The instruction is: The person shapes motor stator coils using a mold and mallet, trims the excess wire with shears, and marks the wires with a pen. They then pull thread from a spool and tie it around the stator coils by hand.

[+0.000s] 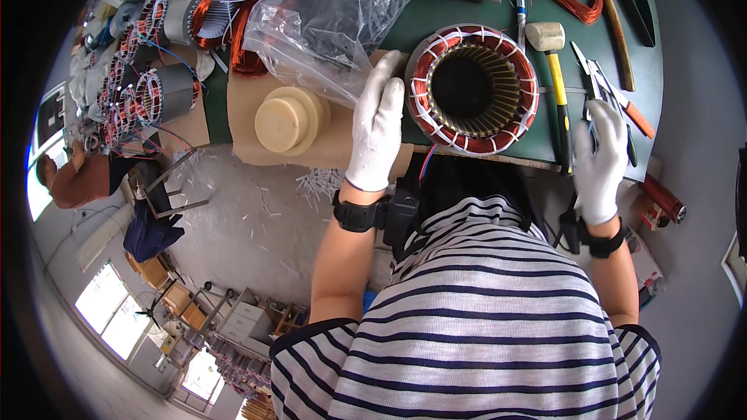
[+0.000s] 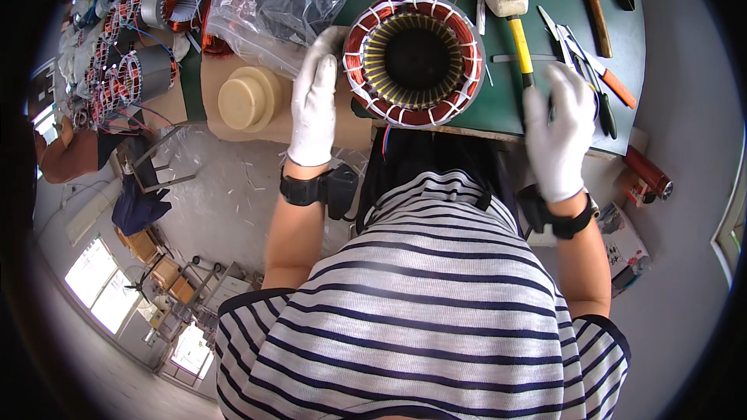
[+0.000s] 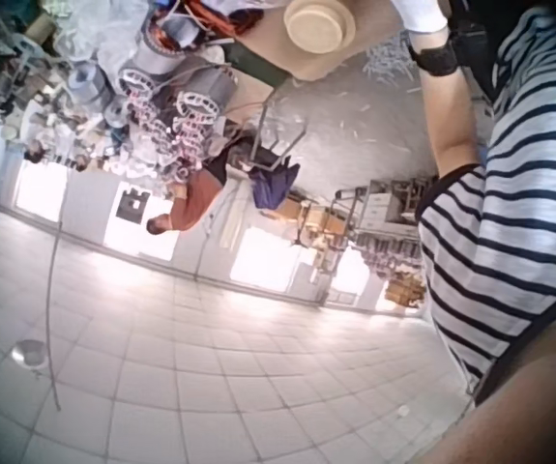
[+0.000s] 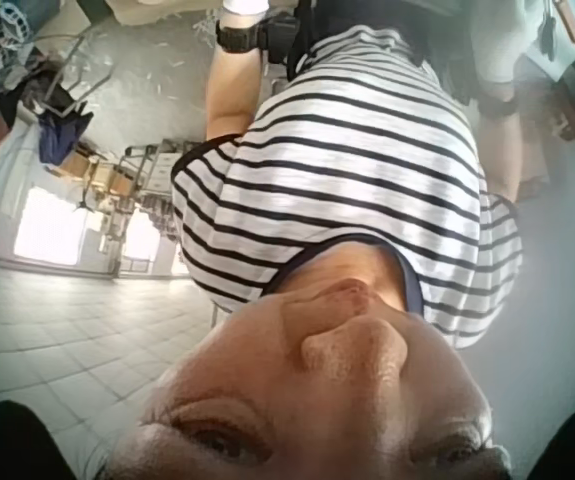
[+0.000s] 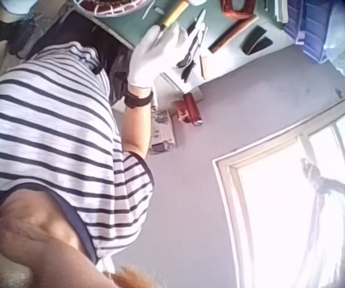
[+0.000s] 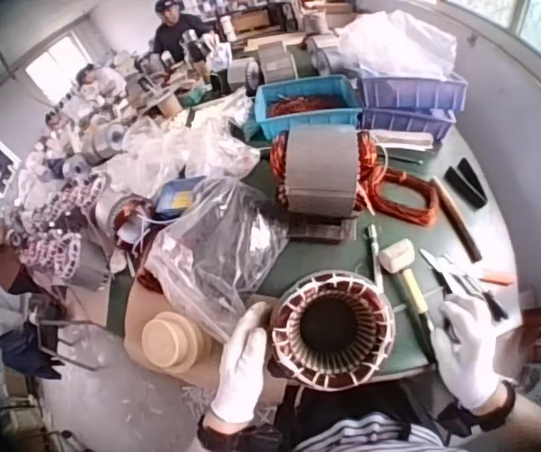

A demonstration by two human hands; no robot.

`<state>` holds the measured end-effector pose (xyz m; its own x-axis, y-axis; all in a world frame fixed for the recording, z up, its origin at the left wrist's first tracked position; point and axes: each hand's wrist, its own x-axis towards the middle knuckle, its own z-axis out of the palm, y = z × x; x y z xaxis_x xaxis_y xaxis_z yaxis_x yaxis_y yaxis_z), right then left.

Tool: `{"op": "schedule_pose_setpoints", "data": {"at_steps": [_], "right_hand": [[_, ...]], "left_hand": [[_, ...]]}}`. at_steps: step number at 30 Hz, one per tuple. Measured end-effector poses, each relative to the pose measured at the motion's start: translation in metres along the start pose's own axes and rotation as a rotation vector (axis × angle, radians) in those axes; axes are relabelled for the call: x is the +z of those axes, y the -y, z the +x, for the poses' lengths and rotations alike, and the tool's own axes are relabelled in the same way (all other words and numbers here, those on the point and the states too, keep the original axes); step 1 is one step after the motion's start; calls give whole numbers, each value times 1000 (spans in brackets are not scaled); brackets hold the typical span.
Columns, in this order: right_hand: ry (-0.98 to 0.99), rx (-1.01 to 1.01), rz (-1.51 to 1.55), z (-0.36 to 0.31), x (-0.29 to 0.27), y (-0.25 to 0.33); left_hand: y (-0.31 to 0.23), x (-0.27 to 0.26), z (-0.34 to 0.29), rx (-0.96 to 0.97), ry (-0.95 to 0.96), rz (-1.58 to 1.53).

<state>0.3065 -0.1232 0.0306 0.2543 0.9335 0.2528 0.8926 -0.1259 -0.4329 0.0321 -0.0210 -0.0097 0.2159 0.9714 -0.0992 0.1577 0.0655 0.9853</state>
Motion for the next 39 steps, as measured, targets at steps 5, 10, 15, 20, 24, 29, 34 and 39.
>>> {"op": "schedule_pose_setpoints", "data": {"at_steps": [5, 10, 15, 20, 24, 29, 34, 39], "right_hand": [[195, -541, 180, 32, 16, 111], [369, -403, -39, 18, 59, 113], [414, -308, 18, 33, 54, 123], [399, -120, 64, 63, 42, 121], [383, 63, 173, 82, 30, 110], [307, 273, 304, 94, 13, 85], [223, 715, 765, 71, -3, 70], [343, 1065, 1422, 47, 33, 65]], "left_hand": [[44, 5, -14, -424, -86, -332], [68, 9, -34, -433, 116, -161], [85, 19, -34, -594, 7, -595], [83, 27, -20, -646, -78, -563], [42, 31, 7, -396, 205, -435], [3, 13, 32, -277, 578, -37], [-45, -16, 29, -365, 559, -149], [-95, -23, 32, -467, 442, -97]]}}
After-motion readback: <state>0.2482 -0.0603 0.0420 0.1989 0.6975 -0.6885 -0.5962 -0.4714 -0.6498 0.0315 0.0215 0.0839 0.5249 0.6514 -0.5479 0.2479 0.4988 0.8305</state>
